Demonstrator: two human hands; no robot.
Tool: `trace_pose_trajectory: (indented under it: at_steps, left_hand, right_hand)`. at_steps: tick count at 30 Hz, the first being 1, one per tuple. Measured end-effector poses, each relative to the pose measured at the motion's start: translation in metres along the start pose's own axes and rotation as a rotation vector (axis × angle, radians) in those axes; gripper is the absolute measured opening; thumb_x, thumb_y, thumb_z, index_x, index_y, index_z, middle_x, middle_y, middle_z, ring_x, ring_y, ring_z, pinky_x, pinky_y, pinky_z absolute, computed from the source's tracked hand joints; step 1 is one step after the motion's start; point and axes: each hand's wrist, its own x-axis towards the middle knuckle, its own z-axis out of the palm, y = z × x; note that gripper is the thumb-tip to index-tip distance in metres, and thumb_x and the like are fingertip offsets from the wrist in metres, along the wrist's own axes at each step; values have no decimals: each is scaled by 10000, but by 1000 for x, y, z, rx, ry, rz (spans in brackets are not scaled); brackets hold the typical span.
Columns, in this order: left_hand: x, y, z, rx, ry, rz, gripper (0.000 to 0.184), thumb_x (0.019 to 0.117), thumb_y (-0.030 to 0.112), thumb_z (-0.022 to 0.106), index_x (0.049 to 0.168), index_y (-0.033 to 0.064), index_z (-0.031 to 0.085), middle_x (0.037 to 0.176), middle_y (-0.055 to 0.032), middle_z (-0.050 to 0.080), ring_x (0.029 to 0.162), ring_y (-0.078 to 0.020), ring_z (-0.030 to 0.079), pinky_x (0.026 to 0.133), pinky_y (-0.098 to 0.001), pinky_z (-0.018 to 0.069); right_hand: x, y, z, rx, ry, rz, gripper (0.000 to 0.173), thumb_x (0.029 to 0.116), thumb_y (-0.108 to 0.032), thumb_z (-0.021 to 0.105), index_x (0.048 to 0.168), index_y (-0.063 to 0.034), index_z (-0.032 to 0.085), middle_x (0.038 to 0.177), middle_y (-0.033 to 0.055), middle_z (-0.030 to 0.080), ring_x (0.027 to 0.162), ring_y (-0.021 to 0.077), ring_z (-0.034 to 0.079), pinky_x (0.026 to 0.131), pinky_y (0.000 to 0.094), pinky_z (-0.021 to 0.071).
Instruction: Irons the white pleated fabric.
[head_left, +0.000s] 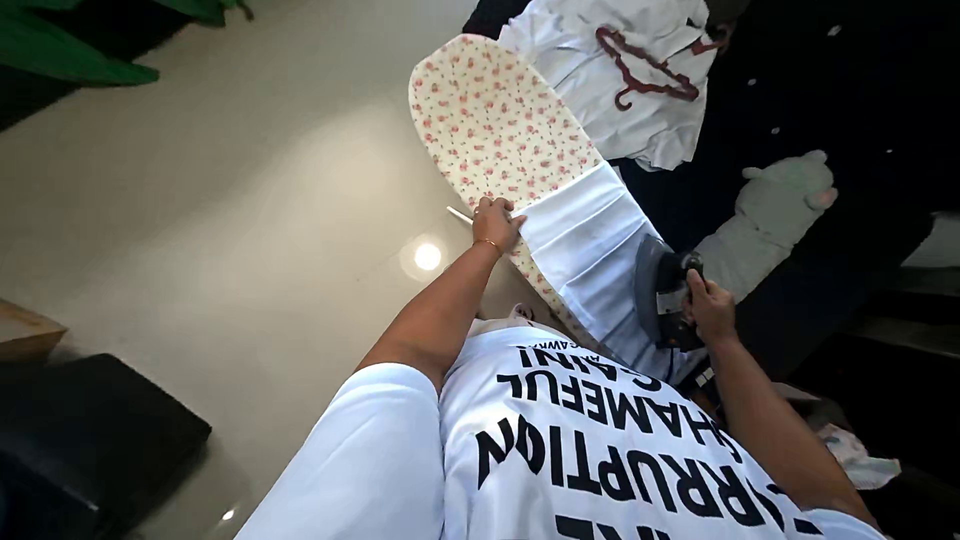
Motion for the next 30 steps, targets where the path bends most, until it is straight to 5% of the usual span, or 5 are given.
trace_pose_trajectory:
  at_steps: [3,10,17,23,30]
  left_hand:
    - [5,-2,-3,-7,-9,-50,427,972,327,726,1270,27,662,1354,-273,548,1255,-432,554,1057,-575,467]
    - [12,-14,-10,-10,-59,-26,318,1021,266,653,1150,-19,708,1300,-292,564,1241,-433,559,1075,-564,451]
    - [13,-32,-22,-211,-77,36,386,1100,261,502,1183,-79,665,1240,-281,601,1193,-406,591,1062,-540,458]
    - [11,-53,-21,-357,-55,154,271,1023,53,584,1260,-76,607,1193,-268,606,1093,-370,605,989,-499,492]
    - [7,-63,-18,-433,-10,168,381,985,62,657,1323,-71,543,1219,-253,593,1071,-328,611,966,-444,512]
  right_hand:
    - [20,-9,21,-51,-87,-52,439,1081,-419,492,956,-19,624,588,-44,449,447,71,421,450,275,419]
    - [39,-63,68,-157,-224,-148,434,1076,-409,500,953,-16,635,603,-23,465,471,82,447,493,298,444]
    - [44,-112,119,-230,-304,-203,438,1072,-417,520,938,-15,635,595,12,478,478,123,462,502,334,450]
    - [45,-145,159,-306,-375,-247,491,1070,-472,507,963,-11,637,647,79,527,525,196,502,546,414,470]
    - [45,-197,207,-384,-353,-376,528,1053,-484,527,889,2,649,714,121,576,651,254,577,651,496,478]
